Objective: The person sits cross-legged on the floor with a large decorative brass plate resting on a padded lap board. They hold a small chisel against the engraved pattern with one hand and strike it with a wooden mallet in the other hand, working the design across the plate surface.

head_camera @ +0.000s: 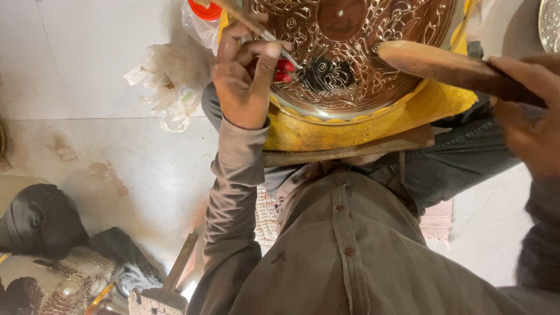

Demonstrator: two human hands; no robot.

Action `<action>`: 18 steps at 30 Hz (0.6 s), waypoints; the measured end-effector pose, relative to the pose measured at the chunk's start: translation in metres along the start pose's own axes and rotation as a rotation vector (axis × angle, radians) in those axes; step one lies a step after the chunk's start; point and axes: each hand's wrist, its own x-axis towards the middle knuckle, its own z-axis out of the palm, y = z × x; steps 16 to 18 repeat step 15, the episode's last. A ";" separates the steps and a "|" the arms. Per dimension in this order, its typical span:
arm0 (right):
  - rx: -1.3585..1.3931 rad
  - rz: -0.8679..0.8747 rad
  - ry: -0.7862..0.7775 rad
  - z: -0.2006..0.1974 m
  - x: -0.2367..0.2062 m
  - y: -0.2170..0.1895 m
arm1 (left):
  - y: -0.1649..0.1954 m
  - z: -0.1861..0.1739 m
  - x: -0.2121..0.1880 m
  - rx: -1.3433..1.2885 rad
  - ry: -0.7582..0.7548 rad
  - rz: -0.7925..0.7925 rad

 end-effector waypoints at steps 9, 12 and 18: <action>0.685 0.300 0.472 0.067 -0.093 0.027 | -0.013 0.017 -0.012 0.156 0.179 0.108; 0.785 0.534 0.595 0.082 -0.128 0.038 | -0.008 0.023 -0.009 0.364 0.192 0.142; 0.790 0.691 0.636 0.067 -0.144 0.042 | -0.007 0.026 0.000 0.504 0.201 0.238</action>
